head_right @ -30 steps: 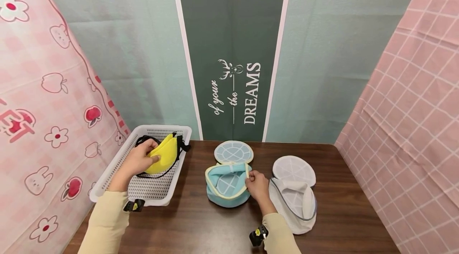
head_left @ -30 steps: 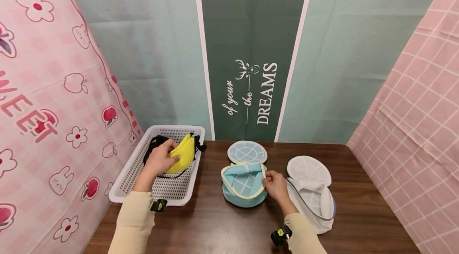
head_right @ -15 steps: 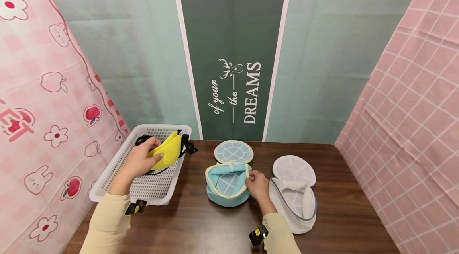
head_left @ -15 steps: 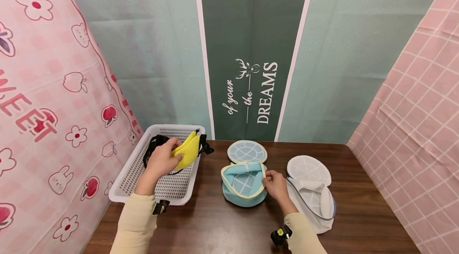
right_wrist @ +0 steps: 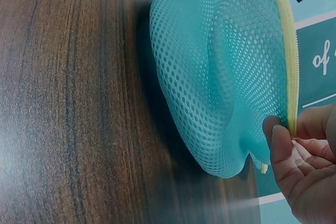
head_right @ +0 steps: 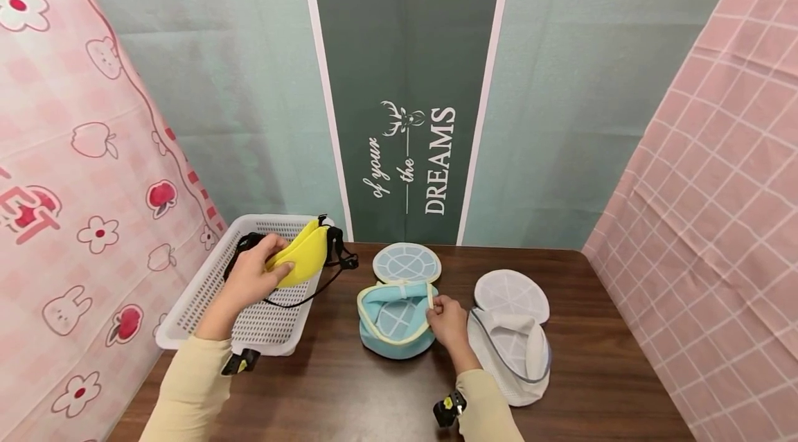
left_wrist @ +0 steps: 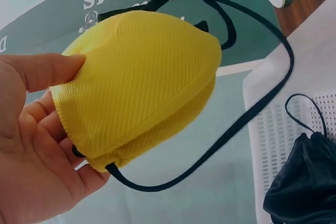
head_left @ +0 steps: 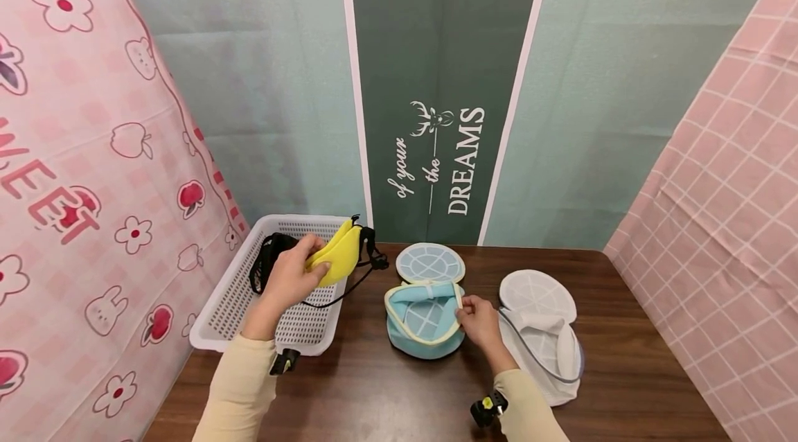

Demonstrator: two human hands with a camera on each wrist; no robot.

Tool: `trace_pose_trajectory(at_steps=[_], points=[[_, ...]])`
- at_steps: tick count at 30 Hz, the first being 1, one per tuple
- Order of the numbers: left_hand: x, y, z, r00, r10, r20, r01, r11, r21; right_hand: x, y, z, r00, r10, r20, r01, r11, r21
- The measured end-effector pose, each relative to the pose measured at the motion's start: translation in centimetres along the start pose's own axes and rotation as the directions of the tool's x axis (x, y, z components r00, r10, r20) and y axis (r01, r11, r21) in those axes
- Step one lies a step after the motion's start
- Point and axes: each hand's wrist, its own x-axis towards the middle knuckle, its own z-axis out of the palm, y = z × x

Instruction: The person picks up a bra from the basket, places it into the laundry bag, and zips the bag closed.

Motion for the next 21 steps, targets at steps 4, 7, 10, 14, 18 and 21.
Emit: trace_pose_trajectory(at_steps=[4, 7, 10, 14, 18, 21], points=[[0.0, 0.2, 0.4, 1.000, 0.021, -0.005, -0.021, 0.999, -0.027, 0.0, -0.1, 0.0, 1.000, -0.002, -0.004, 0.002, 1.000, 0.003], [-0.2, 0.4, 0.7, 0.999, 0.034, -0.007, -0.034, 0.999, -0.038, 0.0, -0.2, 0.1, 1.000, -0.004, 0.004, 0.004, 1.000, 0.004], [-0.3, 0.6, 1.1, 0.999, 0.040, 0.002, -0.040, 0.998, -0.052, 0.0, -0.1, 0.2, 1.000, -0.003, 0.011, 0.003, 1.000, 0.002], [-0.3, 0.9, 1.5, 0.999, 0.044, 0.022, -0.042, 0.996, -0.082, 0.0, 0.0, 0.2, 1.000, -0.014, 0.014, 0.014, 1.000, 0.001], [-0.4, 1.2, 1.9, 0.997, 0.064, 0.043, -0.059, 0.992, -0.110, 0.0, 0.0, 0.2, 1.000, -0.011, 0.012, 0.011, 1.000, 0.004], [-0.4, 1.3, 2.4, 0.995, 0.084, 0.049, -0.077, 0.989, -0.126, 0.1, 0.0, 0.2, 1.000, -0.007, 0.013, 0.007, 1.000, 0.002]])
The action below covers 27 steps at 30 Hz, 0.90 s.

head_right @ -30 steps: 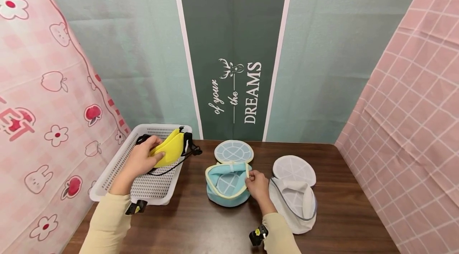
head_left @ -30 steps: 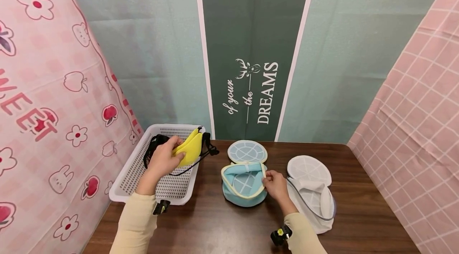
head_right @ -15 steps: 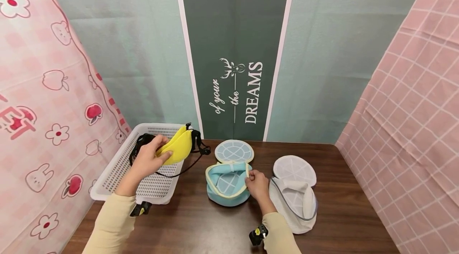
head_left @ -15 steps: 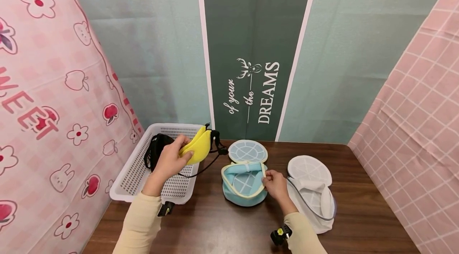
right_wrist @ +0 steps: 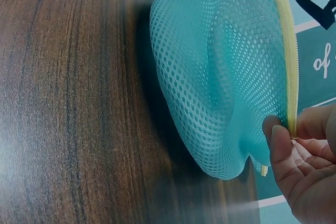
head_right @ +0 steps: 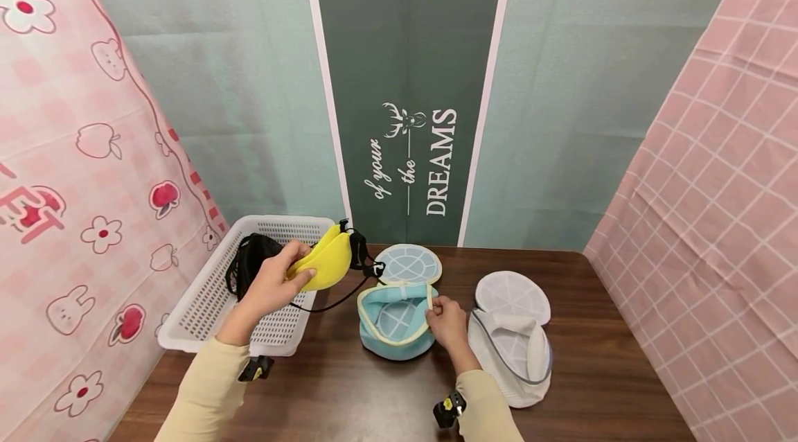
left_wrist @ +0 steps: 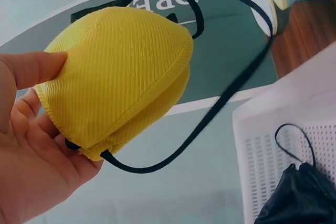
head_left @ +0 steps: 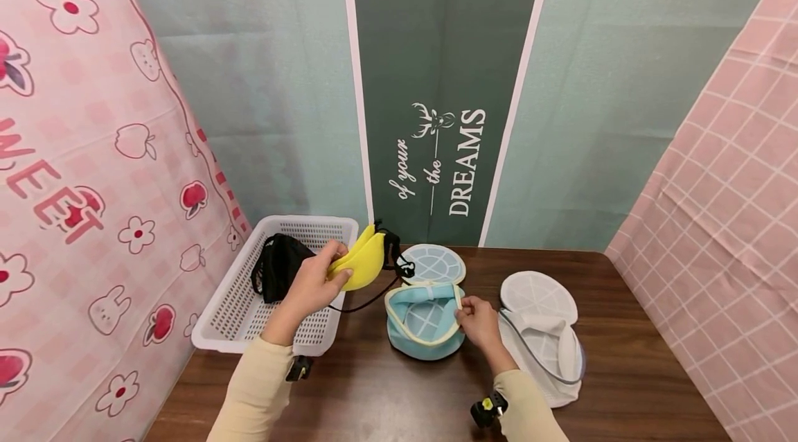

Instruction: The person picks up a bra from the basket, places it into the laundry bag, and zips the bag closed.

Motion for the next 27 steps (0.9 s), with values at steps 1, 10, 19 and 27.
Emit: trace_pose_trajectory(at_steps=[1, 10, 19, 27], points=[[0.0, 0.0, 0.1, 1.000, 0.004, 0.001, -0.004, 1.000, -0.008, 0.0, 0.0, 0.0, 1.000, 0.001, 0.001, -0.001, 1.000, 0.000], [-0.2, -0.1, 1.7, 0.999, 0.025, 0.022, -0.023, 0.997, -0.069, 0.0, -0.2, 0.1, 1.000, -0.001, 0.000, 0.001, 1.000, 0.009], [0.0, 0.2, 4.1, 0.995, 0.068, 0.068, -0.062, 0.994, -0.091, 0.0, -0.1, 0.2, 1.000, 0.016, 0.007, -0.016, 0.999, 0.033], [0.0, 0.4, 5.8, 0.997, 0.076, 0.027, -0.071, 0.986, -0.152, 0.0, 0.0, 0.3, 1.000, -0.011, -0.006, 0.012, 1.000, 0.024]])
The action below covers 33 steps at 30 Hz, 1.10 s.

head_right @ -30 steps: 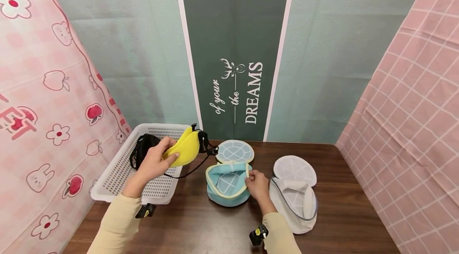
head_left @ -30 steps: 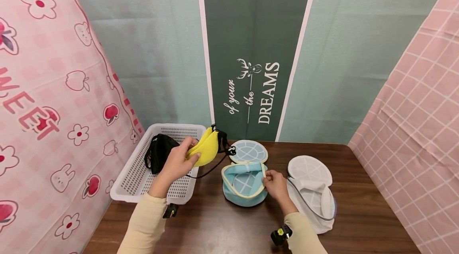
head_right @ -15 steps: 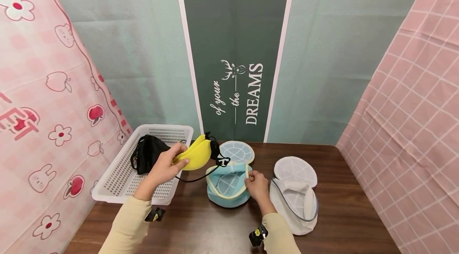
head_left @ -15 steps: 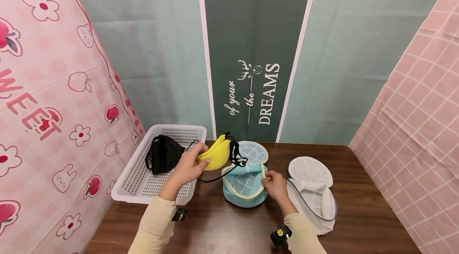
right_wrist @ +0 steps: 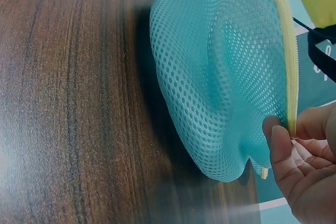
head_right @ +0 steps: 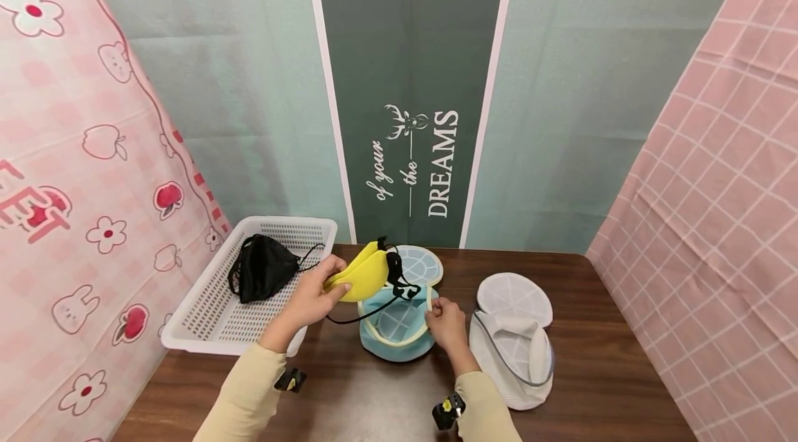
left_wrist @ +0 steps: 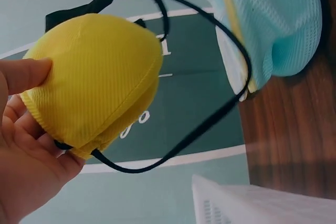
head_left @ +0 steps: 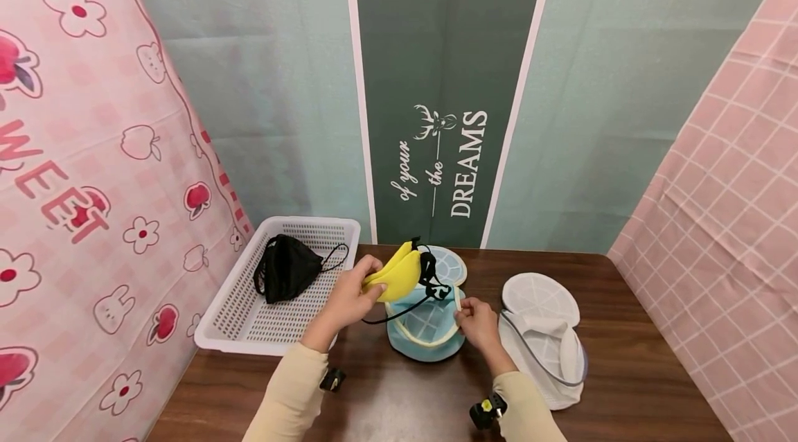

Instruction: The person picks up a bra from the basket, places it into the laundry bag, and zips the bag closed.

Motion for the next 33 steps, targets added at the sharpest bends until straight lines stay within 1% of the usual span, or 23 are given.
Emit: trace_pose_trajectory(at_steps=[4, 10, 15, 21, 22, 29, 33], points=[[0.0, 0.2, 0.6, 0.999, 0.029, -0.029, -0.029, 0.999, -0.025, -0.1, 0.0, 0.1, 1.000, -0.003, -0.002, 0.003, 1.000, 0.005], [0.5, 0.4, 1.4, 0.994, 0.080, -0.069, -0.083, 0.996, -0.039, -0.1, -0.1, 0.1, 1.000, -0.010, -0.005, 0.010, 1.000, 0.000], [0.8, 0.7, 2.1, 0.991, 0.102, -0.087, -0.106, 0.993, -0.049, -0.2, -0.2, 0.1, 1.000, -0.013, 0.000, 0.013, 1.000, -0.008], [0.8, 1.1, 2.8, 0.992, 0.083, -0.090, -0.091, 0.992, -0.091, -0.1, -0.2, 0.0, 1.000, 0.003, 0.010, -0.002, 1.000, -0.005], [0.8, 1.1, 3.0, 0.993, 0.077, -0.091, -0.086, 0.991, -0.099, -0.1, -0.2, 0.0, 1.000, -0.005, 0.012, 0.005, 1.000, -0.007], [0.8, 1.4, 3.9, 0.990, 0.054, -0.131, -0.071, 0.989, -0.131, -0.1, -0.2, 0.0, 1.000, 0.000, 0.015, 0.000, 1.000, 0.004], [0.5, 1.3, 4.4, 0.990, 0.046, -0.133, -0.065, 0.988, -0.140, -0.1, 0.0, 0.0, 1.000, 0.009, 0.017, -0.009, 1.000, -0.005]])
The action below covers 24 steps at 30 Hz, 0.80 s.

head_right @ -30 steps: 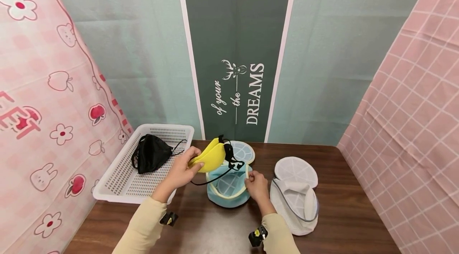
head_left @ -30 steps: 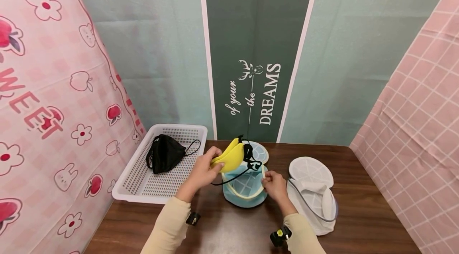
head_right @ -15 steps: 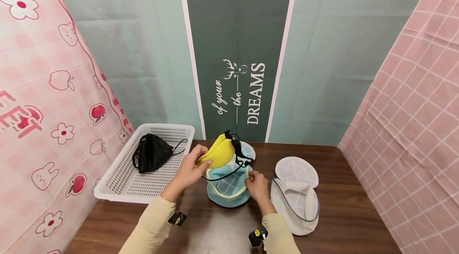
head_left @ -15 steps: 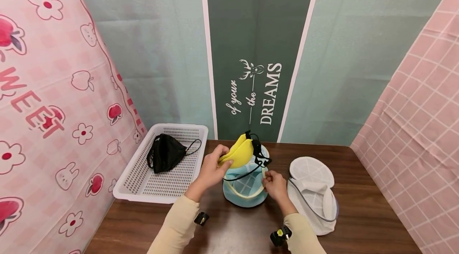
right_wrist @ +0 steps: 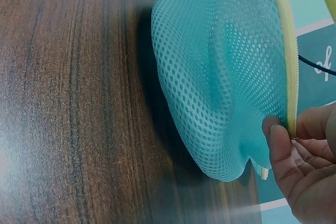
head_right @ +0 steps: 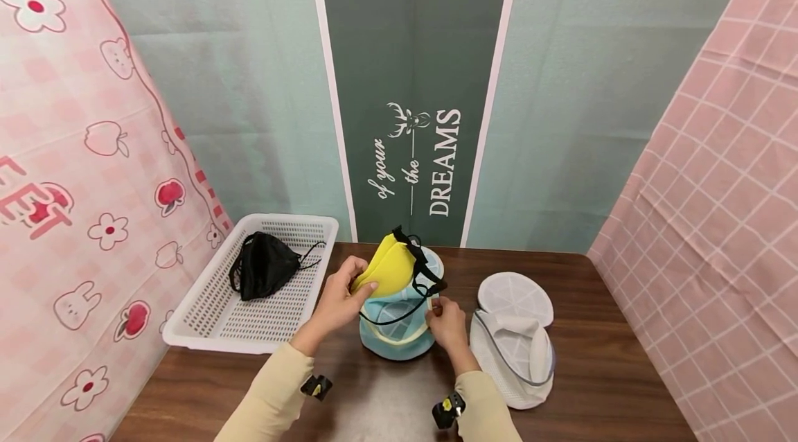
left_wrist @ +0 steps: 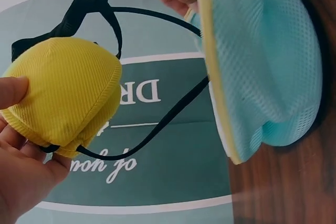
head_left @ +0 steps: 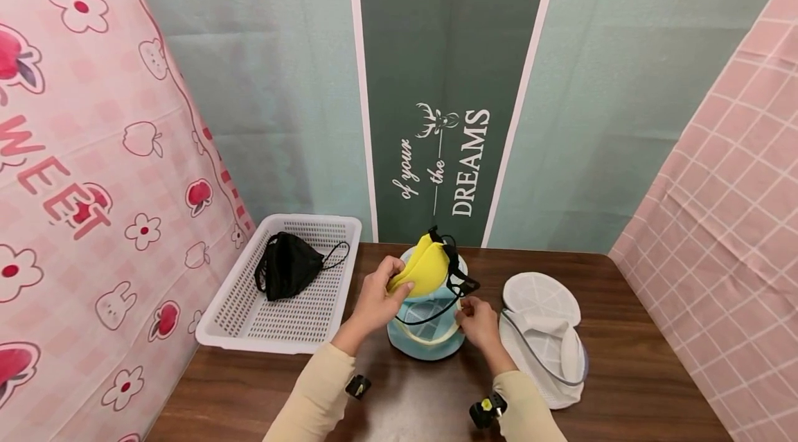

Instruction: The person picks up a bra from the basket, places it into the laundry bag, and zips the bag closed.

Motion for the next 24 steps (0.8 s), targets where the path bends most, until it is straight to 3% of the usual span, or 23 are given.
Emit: trace_pose_trajectory(at_steps=[11, 24], points=[[-1.1, -1.1, 1.0, 0.999, -0.014, 0.049, 0.016, 0.999, -0.034, 0.1, 0.1, -0.3, 1.000, -0.010, -0.016, 0.008, 0.991, -0.130], [-2.7, -2.8, 0.9, 0.994, -0.025, 0.111, 0.022, 0.999, 0.034, 0.0, 0.1, -0.3, 0.999, -0.044, -0.006, 0.043, 0.994, -0.096]])
